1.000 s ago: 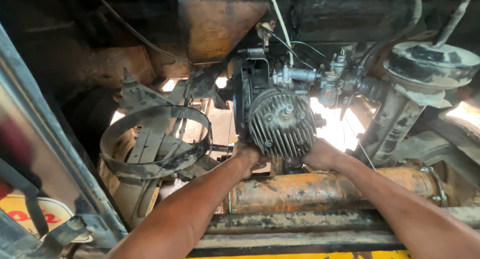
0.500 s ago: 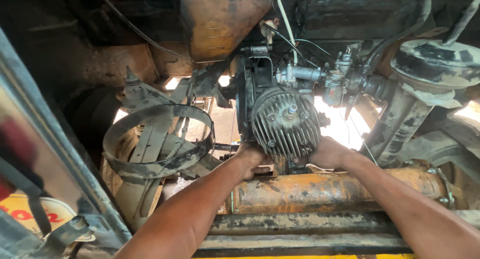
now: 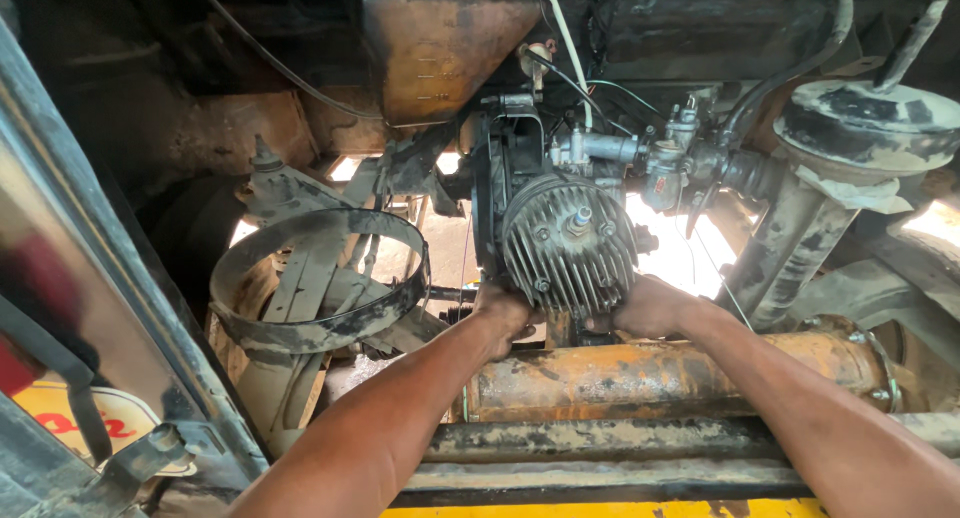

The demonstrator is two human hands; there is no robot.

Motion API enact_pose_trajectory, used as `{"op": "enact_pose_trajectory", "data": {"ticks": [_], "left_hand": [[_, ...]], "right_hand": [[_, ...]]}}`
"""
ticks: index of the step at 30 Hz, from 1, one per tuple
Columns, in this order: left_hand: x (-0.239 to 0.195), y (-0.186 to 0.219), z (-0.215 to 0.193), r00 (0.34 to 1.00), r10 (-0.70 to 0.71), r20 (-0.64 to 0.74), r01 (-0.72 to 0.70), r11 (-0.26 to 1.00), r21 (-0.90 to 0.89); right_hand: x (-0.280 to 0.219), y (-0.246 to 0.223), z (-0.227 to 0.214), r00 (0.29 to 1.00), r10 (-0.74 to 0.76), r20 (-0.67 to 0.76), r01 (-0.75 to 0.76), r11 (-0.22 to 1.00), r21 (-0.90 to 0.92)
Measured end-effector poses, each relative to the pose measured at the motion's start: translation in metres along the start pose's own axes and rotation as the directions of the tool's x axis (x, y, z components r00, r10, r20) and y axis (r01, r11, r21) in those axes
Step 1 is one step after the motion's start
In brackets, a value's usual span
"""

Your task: The person is working on a vehicle engine, using a wrench to tighten bolts on the engine block. They then reach into a green basin to select additional tools and parts.

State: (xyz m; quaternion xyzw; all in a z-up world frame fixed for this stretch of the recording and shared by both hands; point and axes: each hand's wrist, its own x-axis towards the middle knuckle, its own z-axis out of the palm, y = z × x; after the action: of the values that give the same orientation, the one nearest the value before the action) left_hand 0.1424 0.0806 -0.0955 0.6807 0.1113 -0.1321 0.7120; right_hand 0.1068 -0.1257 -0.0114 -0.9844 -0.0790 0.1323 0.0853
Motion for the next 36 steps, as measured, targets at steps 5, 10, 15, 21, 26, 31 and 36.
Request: {"op": "enact_pose_trajectory", "data": {"ticks": [5,10,15,21,26,31,36], "left_hand": [[-0.005,0.007,0.002,0.991,-0.06,-0.119,0.074,0.99,0.116],[0.012,-0.003,0.004,0.992,-0.061,-0.107,0.054,0.996,-0.076],[0.039,-0.016,0.007,0.994,-0.101,-0.044,0.094,0.984,-0.152],[0.033,-0.015,0.005,0.994,-0.048,-0.101,0.054,0.997,0.057],[0.055,-0.022,0.006,0.969,-0.196,-0.151,0.081,0.828,-0.555],[0.059,-0.028,0.003,0.971,-0.086,-0.222,0.071,0.994,-0.078],[0.041,-0.005,0.001,0.987,-0.055,-0.153,0.067,0.995,0.078]], "right_hand": [[-0.003,-0.003,0.001,0.994,0.085,0.075,-0.084,0.996,-0.013],[-0.004,-0.005,0.001,0.995,0.089,0.039,-0.09,0.996,0.021],[-0.005,-0.006,0.0,0.991,0.116,0.071,-0.116,0.993,0.007],[-0.003,-0.005,-0.001,0.995,0.078,0.056,-0.08,0.996,0.037],[-0.006,-0.006,-0.001,0.999,0.023,0.035,-0.025,0.999,0.045],[0.003,0.002,0.003,0.992,0.084,0.092,-0.082,0.996,-0.021],[0.012,0.006,0.004,0.983,0.147,0.107,-0.139,0.987,-0.08]]}}
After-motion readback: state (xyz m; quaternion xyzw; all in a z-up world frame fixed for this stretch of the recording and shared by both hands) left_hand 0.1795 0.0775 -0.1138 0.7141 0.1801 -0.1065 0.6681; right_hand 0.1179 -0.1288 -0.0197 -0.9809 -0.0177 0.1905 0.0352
